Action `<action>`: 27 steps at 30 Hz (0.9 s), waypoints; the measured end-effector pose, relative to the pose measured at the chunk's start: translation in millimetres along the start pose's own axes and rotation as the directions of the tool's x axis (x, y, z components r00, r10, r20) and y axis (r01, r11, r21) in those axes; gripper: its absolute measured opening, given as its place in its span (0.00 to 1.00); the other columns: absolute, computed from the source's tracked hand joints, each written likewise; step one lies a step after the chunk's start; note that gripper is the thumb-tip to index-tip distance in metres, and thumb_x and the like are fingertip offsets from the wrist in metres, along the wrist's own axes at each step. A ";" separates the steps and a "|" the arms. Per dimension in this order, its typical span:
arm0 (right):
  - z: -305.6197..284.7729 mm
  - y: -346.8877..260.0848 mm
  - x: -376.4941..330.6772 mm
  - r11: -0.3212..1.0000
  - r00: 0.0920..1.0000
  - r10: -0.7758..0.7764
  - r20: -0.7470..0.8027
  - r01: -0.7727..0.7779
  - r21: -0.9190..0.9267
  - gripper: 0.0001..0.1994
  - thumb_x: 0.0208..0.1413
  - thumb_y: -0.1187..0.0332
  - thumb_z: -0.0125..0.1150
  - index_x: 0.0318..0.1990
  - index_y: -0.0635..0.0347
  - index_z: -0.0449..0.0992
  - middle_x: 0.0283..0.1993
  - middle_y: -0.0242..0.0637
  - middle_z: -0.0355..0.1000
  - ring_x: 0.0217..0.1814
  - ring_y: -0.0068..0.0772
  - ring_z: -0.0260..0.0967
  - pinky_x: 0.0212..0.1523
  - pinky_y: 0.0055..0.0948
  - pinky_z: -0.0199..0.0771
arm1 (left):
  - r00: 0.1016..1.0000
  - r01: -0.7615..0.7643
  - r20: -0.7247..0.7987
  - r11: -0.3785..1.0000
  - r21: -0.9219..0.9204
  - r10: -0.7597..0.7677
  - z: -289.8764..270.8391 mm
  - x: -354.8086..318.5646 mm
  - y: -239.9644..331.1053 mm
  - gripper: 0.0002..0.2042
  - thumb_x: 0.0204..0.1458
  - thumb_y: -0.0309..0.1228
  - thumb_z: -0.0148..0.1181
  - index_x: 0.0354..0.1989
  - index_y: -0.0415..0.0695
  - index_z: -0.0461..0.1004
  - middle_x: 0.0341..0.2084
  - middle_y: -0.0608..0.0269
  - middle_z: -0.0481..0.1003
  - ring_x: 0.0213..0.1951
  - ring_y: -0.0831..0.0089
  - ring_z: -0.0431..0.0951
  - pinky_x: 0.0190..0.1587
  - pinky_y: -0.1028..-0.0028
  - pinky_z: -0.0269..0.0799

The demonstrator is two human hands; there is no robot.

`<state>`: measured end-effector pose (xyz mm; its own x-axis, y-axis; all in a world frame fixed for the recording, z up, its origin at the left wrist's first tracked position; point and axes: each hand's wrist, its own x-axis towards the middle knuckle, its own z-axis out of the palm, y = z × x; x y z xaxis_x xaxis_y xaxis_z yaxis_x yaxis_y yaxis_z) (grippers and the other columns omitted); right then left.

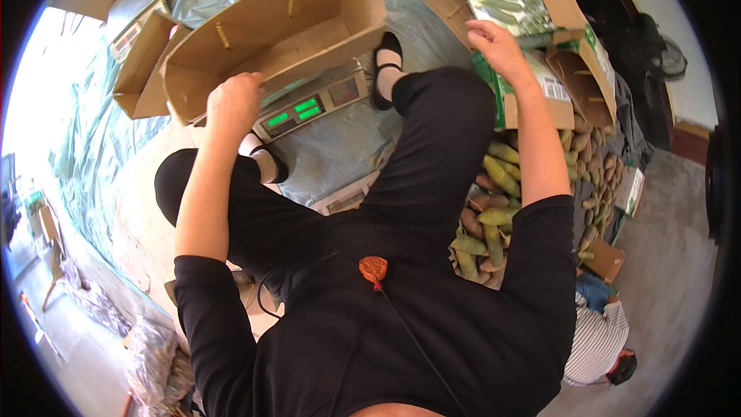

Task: Sorting and weighing produce, then placing it into paper bags and boxes.

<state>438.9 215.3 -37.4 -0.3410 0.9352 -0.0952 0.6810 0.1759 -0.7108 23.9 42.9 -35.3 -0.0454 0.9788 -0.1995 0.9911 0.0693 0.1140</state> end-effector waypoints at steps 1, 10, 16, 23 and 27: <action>3.1 19.3 -12.0 1.000 1.000 0.031 0.001 -0.031 0.007 0.16 0.52 0.64 0.57 0.48 0.61 0.74 0.40 0.41 0.75 0.42 0.33 0.72 0.44 0.29 0.71 | 1.000 -0.001 0.010 0.999 -0.034 0.001 2.4 1.4 -0.9 0.10 0.49 0.32 0.56 0.38 0.44 0.74 0.35 0.52 0.75 0.41 0.52 0.74 0.42 0.57 0.70; 86.7 134.6 -141.5 0.950 0.960 0.278 0.034 -0.269 -0.159 0.14 0.48 0.64 0.59 0.42 0.58 0.77 0.40 0.48 0.74 0.45 0.49 0.71 0.46 0.38 0.70 | 1.000 -0.003 0.015 0.989 -0.150 0.005 -6.2 0.5 -3.3 0.27 0.42 0.30 0.64 0.55 0.48 0.68 0.44 0.56 0.73 0.47 0.57 0.72 0.48 0.62 0.68; 149.9 181.0 -232.0 0.818 0.829 0.544 0.132 -0.489 -0.304 0.12 0.50 0.66 0.55 0.41 0.59 0.77 0.40 0.50 0.74 0.45 0.49 0.71 0.47 0.38 0.69 | 0.999 -0.016 0.044 0.994 -0.112 0.021 -0.5 3.5 1.4 0.26 0.42 0.29 0.64 0.54 0.48 0.69 0.44 0.55 0.73 0.48 0.57 0.72 0.50 0.63 0.67; 198.6 191.2 -266.6 0.719 0.658 0.695 0.289 -0.647 -0.255 0.15 0.49 0.63 0.60 0.42 0.60 0.77 0.39 0.49 0.75 0.43 0.44 0.73 0.47 0.36 0.69 | 0.998 0.007 0.058 0.994 -0.112 -0.001 3.2 1.4 -3.7 0.25 0.42 0.29 0.63 0.54 0.47 0.70 0.43 0.54 0.74 0.48 0.56 0.73 0.50 0.63 0.67; 232.1 224.1 -259.9 0.666 0.659 0.739 0.137 -0.745 -0.009 0.24 0.44 0.62 0.67 0.50 0.63 0.73 0.44 0.47 0.74 0.44 0.42 0.73 0.48 0.34 0.69 | 0.997 0.020 0.071 0.990 -0.140 -0.010 4.6 6.3 0.0 0.23 0.43 0.26 0.62 0.52 0.46 0.71 0.42 0.52 0.75 0.46 0.54 0.74 0.48 0.63 0.68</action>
<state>529.8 -59.6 -333.7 0.1902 0.7048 -0.6835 0.7141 -0.5771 -0.3964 24.1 48.2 -41.1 -0.0461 0.9619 -0.2693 0.9627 0.1148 0.2452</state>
